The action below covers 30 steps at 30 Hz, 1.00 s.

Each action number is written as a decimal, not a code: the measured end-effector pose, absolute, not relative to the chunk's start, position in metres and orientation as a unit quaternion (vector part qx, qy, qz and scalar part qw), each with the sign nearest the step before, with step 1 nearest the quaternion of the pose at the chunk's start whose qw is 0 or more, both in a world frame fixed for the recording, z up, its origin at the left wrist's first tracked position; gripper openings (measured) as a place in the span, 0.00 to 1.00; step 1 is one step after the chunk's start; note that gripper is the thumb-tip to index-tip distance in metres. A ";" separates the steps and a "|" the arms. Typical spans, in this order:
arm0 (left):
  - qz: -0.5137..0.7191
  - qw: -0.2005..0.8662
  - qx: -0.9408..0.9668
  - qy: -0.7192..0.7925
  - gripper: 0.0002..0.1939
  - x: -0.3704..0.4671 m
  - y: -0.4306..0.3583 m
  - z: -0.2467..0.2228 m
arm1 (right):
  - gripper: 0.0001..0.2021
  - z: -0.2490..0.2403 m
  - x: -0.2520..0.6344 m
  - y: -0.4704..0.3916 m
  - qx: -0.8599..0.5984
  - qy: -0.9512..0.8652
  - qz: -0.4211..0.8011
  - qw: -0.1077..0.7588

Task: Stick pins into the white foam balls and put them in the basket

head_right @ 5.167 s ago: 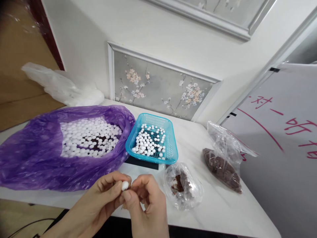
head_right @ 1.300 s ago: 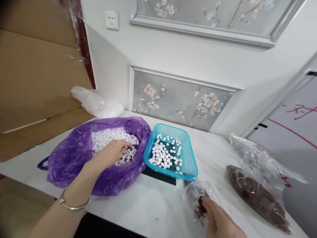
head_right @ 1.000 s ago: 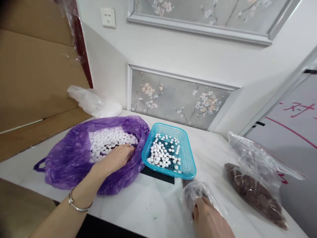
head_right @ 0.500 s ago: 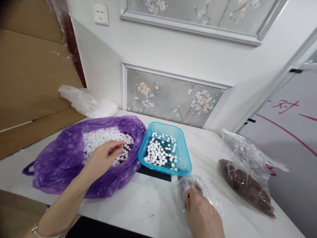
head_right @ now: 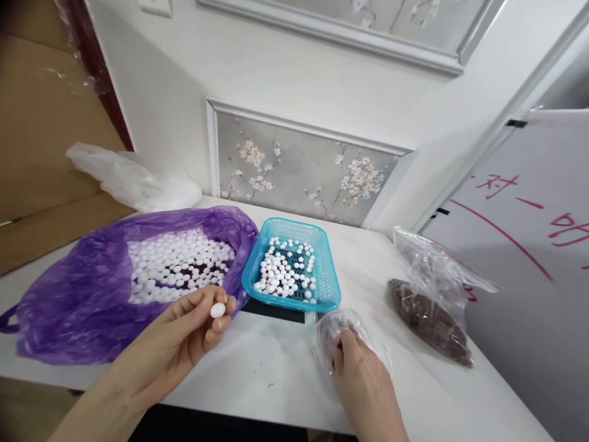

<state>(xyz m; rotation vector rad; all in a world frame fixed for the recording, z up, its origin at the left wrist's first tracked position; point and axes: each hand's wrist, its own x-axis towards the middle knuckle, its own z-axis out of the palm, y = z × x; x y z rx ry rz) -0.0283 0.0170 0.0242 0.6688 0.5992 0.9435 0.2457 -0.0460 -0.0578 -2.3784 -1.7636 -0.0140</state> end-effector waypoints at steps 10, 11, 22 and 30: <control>0.394 0.805 0.307 0.320 0.09 -0.012 0.009 0.011 | 0.16 -0.035 0.243 -0.057 -0.774 -0.585 0.029 0.243; 0.389 0.806 0.305 0.326 0.09 -0.009 0.008 0.010 | 0.16 -0.033 0.243 -0.059 -0.771 -0.582 0.032 0.258; 0.328 0.825 0.339 0.311 0.08 0.008 -0.003 -0.001 | 0.18 -0.023 0.244 -0.072 -0.781 -0.507 0.069 0.359; 0.311 0.838 0.333 0.300 0.09 0.014 -0.009 -0.002 | 0.12 -0.026 0.245 -0.070 -0.790 -0.496 0.072 0.354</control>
